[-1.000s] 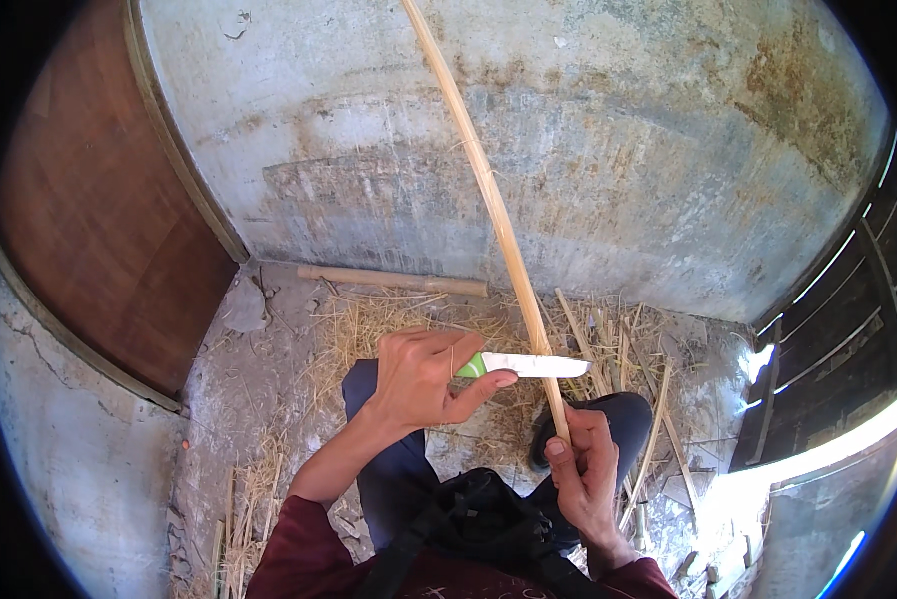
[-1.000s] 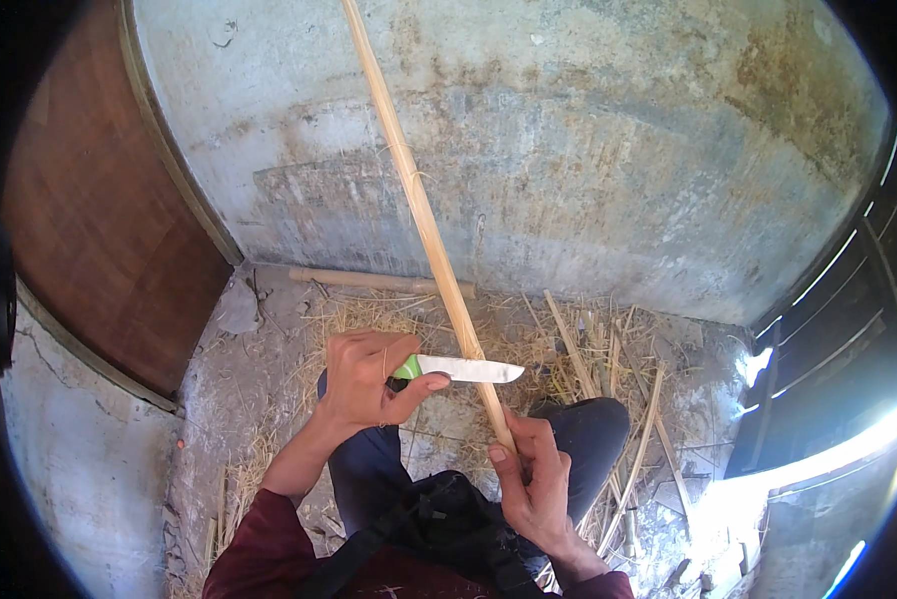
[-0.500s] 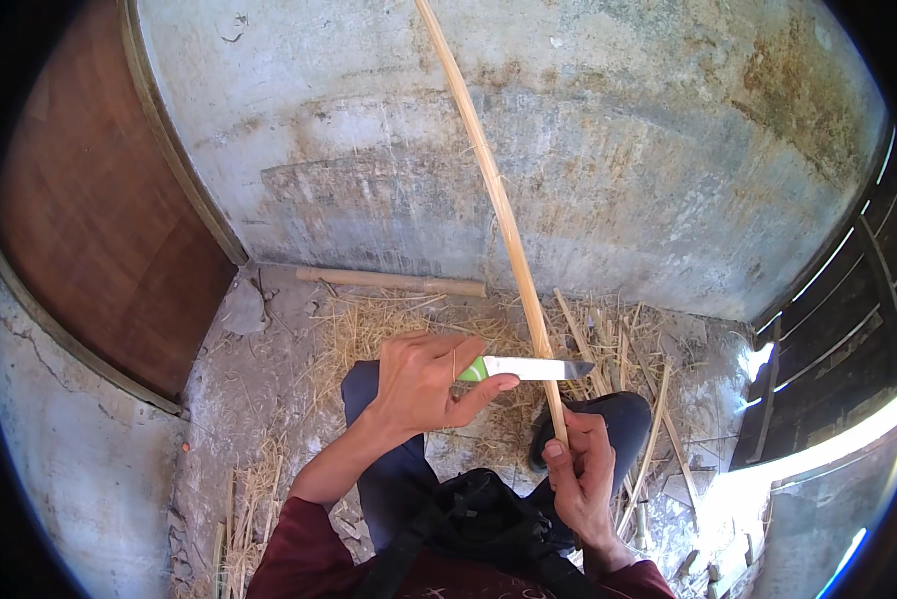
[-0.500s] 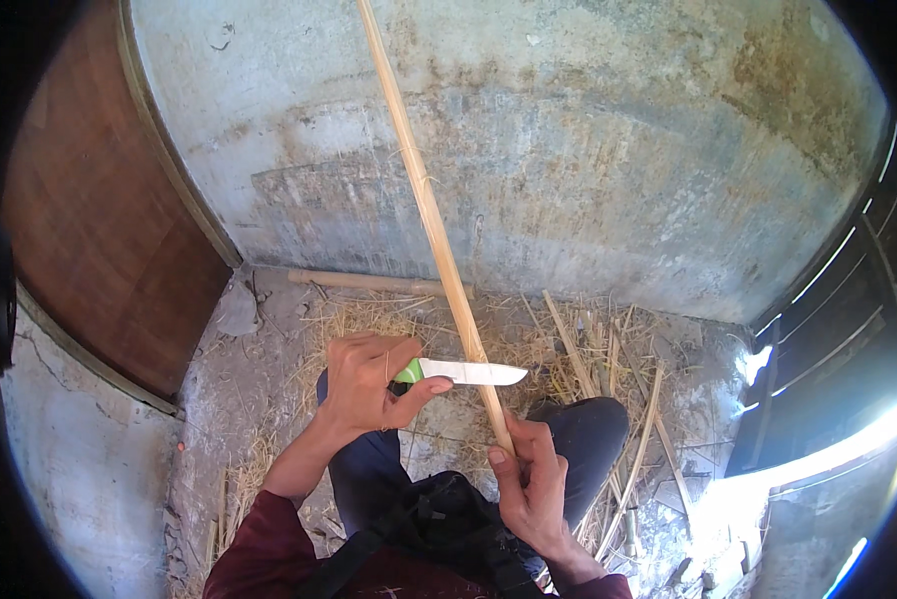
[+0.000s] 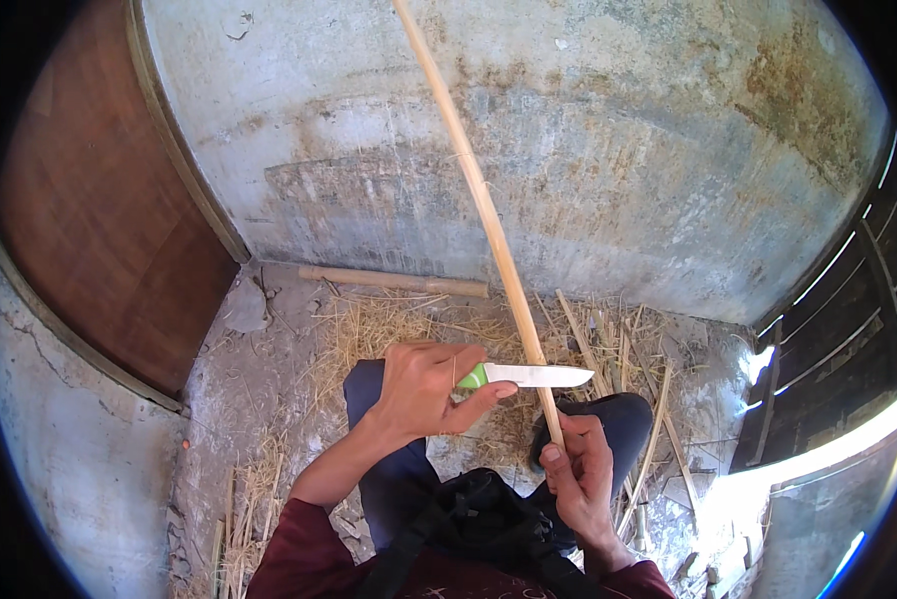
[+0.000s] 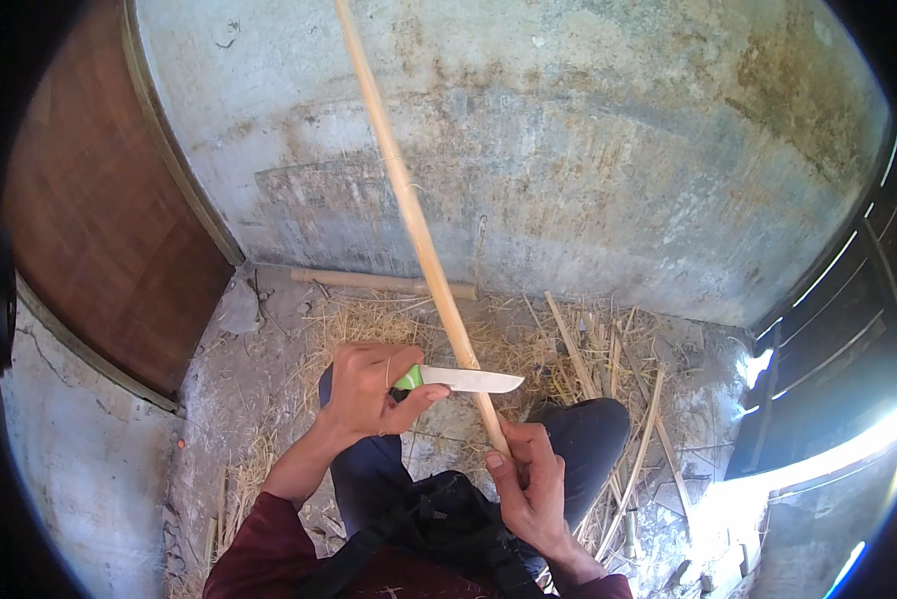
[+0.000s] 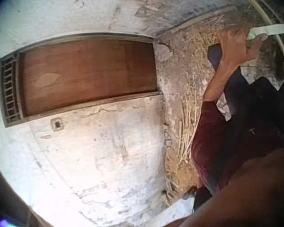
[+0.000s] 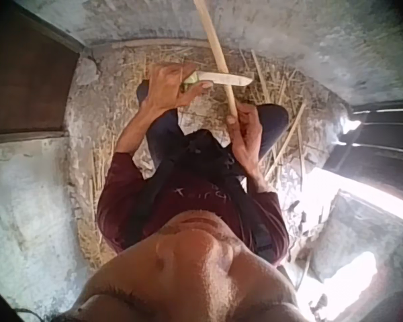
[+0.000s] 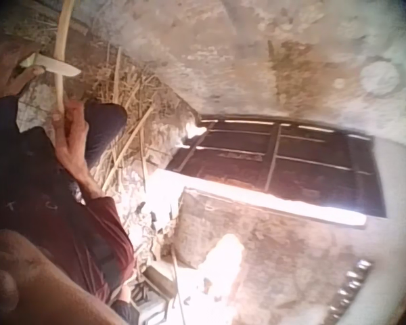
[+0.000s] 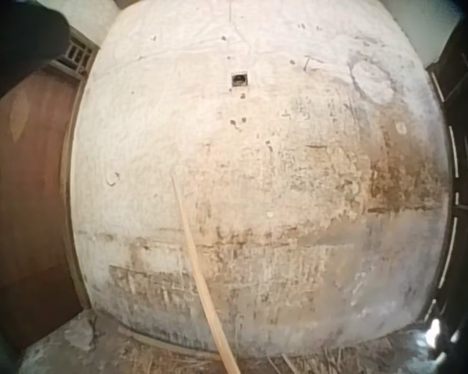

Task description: The person carves a long wooden stick using a small knife, shaving off pieces of wood while sitting on the floor.

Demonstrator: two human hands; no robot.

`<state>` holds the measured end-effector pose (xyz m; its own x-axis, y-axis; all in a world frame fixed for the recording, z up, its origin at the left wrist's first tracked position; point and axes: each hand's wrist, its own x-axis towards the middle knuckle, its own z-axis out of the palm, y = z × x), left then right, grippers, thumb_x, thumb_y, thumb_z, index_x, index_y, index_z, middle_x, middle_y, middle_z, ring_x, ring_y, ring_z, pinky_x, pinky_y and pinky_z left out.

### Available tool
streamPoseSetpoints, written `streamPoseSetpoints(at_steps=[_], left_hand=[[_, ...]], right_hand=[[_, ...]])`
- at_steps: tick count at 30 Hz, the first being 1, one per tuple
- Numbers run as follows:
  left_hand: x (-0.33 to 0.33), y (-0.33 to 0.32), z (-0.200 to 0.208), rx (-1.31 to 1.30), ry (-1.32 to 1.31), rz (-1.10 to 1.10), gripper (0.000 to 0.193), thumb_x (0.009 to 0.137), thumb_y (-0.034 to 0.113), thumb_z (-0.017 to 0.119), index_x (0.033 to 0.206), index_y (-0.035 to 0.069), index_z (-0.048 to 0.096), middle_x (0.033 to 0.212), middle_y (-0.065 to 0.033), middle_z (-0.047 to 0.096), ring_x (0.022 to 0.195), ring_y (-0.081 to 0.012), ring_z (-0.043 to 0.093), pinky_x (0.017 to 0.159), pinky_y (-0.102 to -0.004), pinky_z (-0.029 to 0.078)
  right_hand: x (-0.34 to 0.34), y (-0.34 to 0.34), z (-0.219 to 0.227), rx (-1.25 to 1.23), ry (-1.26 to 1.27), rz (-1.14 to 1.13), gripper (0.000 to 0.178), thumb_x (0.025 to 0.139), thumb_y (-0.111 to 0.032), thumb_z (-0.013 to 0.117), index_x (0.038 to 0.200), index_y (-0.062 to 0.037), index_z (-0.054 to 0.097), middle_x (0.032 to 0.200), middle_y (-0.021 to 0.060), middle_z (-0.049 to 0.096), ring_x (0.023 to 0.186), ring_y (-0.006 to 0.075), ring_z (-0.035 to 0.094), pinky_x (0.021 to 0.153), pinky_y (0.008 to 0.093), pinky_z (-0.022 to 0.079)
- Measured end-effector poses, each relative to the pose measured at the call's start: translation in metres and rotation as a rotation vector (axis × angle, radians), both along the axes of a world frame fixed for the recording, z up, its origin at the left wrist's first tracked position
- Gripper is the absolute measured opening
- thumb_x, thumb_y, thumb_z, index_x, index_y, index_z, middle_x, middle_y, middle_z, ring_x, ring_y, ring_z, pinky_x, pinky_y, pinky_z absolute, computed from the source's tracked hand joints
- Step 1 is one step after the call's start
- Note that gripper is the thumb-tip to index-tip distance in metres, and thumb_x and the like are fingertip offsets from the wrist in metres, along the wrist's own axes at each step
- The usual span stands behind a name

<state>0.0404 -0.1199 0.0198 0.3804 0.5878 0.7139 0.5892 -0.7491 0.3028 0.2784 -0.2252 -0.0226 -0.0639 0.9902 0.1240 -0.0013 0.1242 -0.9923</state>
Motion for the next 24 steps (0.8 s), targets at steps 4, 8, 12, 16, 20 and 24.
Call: streamPoseSetpoints(at_steps=[4, 8, 12, 16, 20, 24], left_hand=[[-0.002, 0.002, 0.002, 0.037, 0.009, 0.027, 0.046, 0.087, 0.051, 0.084, 0.08, 0.008, 0.069, 0.057, -0.0047, 0.058, 0.047, -0.0249, 0.06, 0.046, -0.0367, 0.042], [-0.005, 0.002, 0.009, 0.083, 0.067, 0.051, 0.047, 0.087, 0.053, 0.084, 0.081, 0.008, 0.07, 0.057, -0.0045, 0.058, 0.047, -0.025, 0.06, 0.046, -0.0365, 0.042], [-0.006, 0.001, 0.009, 0.093, 0.047, 0.039, 0.047, 0.086, 0.053, 0.084, 0.082, 0.008, 0.07, 0.058, -0.0048, 0.059, 0.047, -0.0252, 0.06, 0.047, -0.0364, 0.043], [-0.006, 0.0, 0.005, 0.059, 0.056, 0.037, 0.047, 0.086, 0.052, 0.084, 0.082, 0.008, 0.07, 0.06, -0.0048, 0.061, 0.048, -0.0253, 0.061, 0.047, -0.0362, 0.044], [-0.002, -0.002, 0.006, 0.082, 0.061, 0.022, 0.047, 0.086, 0.052, 0.085, 0.081, 0.008, 0.07, 0.06, -0.0047, 0.062, 0.047, -0.0252, 0.061, 0.047, -0.0361, 0.044], [0.002, -0.003, 0.006, 0.079, 0.053, 0.042, 0.048, 0.086, 0.052, 0.085, 0.08, 0.008, 0.069, 0.058, -0.0044, 0.061, 0.047, -0.025, 0.06, 0.046, -0.036, 0.044]], right_hand=[[0.0, -0.001, 0.0, 0.051, -0.076, -0.006, 0.032, 0.105, 0.001, 0.062, 0.135, 0.0048, 0.054, 0.104, 0.0158, 0.079, 0.085, 0.0046, 0.062, 0.07, 0.0222, 0.05], [-0.001, -0.001, 0.004, 0.066, -0.108, -0.014, 0.032, 0.104, 0.002, 0.063, 0.134, 0.005, 0.054, 0.105, 0.0191, 0.08, 0.087, 0.0072, 0.067, 0.071, 0.0242, 0.053], [-0.001, -0.002, 0.004, 0.055, -0.119, -0.004, 0.031, 0.104, 0.003, 0.064, 0.134, 0.0048, 0.054, 0.104, 0.0193, 0.08, 0.087, 0.0077, 0.069, 0.072, 0.0249, 0.055], [-0.002, -0.001, 0.002, 0.089, -0.105, -0.011, 0.032, 0.106, -0.004, 0.064, 0.135, 0.0038, 0.054, 0.092, 0.0081, 0.07, 0.071, 0.0036, 0.057, 0.061, 0.0216, 0.045], [-0.001, -0.001, 0.006, 0.101, -0.193, -0.032, 0.032, 0.102, 0.003, 0.066, 0.133, 0.0043, 0.055, 0.101, 0.0175, 0.081, 0.074, 0.0041, 0.063, 0.063, 0.0222, 0.049], [-0.004, 0.002, 0.005, 0.184, -0.233, -0.073, 0.033, 0.101, 0.004, 0.067, 0.133, 0.0047, 0.056, 0.097, 0.016, 0.08, 0.07, 0.0031, 0.06, 0.06, 0.0217, 0.046]])
